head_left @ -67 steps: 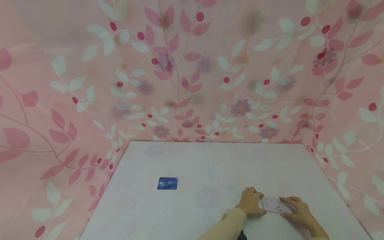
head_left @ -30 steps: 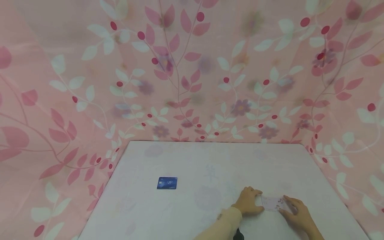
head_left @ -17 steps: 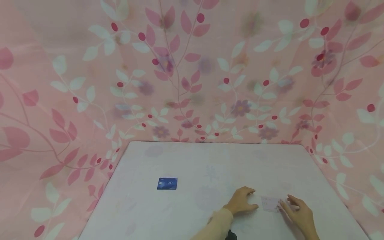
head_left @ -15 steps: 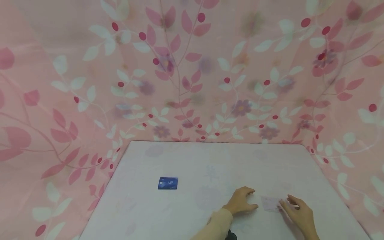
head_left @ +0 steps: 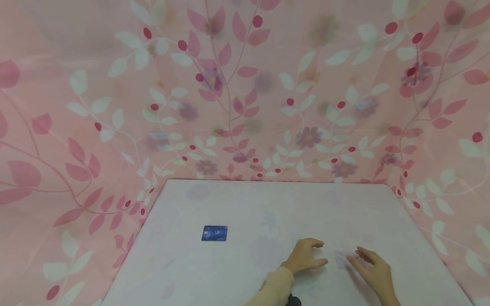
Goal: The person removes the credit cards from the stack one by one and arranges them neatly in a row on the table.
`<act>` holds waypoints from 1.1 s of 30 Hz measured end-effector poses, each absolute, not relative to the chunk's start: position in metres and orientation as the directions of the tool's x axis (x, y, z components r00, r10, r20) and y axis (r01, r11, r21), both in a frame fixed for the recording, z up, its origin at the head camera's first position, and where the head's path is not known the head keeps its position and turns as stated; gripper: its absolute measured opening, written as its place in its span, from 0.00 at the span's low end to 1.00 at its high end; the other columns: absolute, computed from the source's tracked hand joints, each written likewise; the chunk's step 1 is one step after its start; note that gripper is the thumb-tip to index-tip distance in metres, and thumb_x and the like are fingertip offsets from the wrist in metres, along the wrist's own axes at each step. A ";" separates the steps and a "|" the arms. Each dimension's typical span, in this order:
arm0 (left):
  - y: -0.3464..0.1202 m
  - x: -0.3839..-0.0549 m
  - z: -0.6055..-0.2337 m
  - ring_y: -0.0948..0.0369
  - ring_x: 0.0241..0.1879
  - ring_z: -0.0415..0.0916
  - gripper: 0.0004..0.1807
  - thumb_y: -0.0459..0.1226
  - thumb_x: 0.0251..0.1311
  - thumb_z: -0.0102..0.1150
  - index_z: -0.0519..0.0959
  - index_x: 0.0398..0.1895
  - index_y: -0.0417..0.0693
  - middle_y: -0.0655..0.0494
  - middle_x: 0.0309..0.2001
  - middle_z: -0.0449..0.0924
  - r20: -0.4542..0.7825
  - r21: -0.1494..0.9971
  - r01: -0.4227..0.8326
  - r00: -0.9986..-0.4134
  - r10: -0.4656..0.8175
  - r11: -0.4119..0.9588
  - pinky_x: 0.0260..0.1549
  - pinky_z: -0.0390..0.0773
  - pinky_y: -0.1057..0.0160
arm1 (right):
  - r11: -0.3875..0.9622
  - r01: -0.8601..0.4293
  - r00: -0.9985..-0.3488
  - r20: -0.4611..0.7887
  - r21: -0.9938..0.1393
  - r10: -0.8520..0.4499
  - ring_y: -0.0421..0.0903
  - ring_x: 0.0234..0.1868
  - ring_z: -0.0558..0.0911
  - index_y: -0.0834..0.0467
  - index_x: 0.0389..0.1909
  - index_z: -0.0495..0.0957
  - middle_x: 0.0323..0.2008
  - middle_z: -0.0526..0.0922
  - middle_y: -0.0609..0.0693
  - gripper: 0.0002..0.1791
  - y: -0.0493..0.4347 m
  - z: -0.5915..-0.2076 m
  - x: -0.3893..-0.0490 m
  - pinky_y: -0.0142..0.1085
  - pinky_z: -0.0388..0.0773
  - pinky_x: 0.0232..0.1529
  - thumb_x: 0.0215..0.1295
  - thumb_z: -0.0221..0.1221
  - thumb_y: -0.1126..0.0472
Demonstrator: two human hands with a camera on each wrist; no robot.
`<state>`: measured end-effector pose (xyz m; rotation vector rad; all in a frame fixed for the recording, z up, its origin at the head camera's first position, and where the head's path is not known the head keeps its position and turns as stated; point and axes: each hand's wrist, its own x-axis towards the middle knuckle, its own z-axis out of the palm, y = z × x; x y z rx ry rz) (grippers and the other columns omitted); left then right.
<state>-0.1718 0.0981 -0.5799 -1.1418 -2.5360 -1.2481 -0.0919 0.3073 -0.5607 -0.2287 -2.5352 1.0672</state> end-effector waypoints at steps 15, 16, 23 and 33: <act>0.072 -0.179 -0.578 0.67 0.43 0.79 0.21 0.38 0.46 0.71 0.81 0.44 0.37 0.53 0.42 0.84 0.398 0.715 0.613 -0.752 0.525 0.336 0.44 0.73 0.77 | 0.625 -0.105 -0.933 0.294 -0.774 0.207 0.27 0.35 0.77 0.68 0.43 0.80 0.37 0.84 0.61 0.22 0.281 -0.548 -0.099 0.29 0.80 0.35 0.46 0.72 0.64; 0.070 -0.179 -0.578 0.67 0.43 0.79 0.21 0.38 0.46 0.71 0.81 0.44 0.37 0.53 0.42 0.84 0.394 0.723 0.606 -0.757 0.522 0.333 0.44 0.74 0.76 | 0.630 -0.108 -0.934 0.296 -0.769 0.202 0.27 0.36 0.77 0.68 0.43 0.80 0.37 0.84 0.60 0.22 0.279 -0.548 -0.100 0.26 0.78 0.37 0.46 0.72 0.64; 0.055 -0.181 -0.574 0.66 0.43 0.79 0.22 0.38 0.46 0.72 0.81 0.44 0.36 0.52 0.42 0.84 0.355 0.768 0.554 -0.786 0.506 0.321 0.44 0.75 0.74 | 0.615 -0.206 -0.927 0.352 -0.761 0.125 0.30 0.37 0.79 0.69 0.42 0.80 0.36 0.85 0.59 0.22 0.261 -0.551 -0.110 0.15 0.67 0.41 0.44 0.72 0.66; 0.031 -0.185 -0.569 0.65 0.44 0.79 0.22 0.38 0.47 0.71 0.81 0.45 0.36 0.52 0.43 0.83 0.290 0.823 0.475 -0.823 0.487 0.312 0.46 0.76 0.71 | 0.577 -0.287 -0.924 0.379 -0.764 0.041 0.35 0.38 0.80 0.69 0.43 0.79 0.37 0.85 0.58 0.22 0.238 -0.556 -0.123 0.23 0.73 0.42 0.44 0.71 0.68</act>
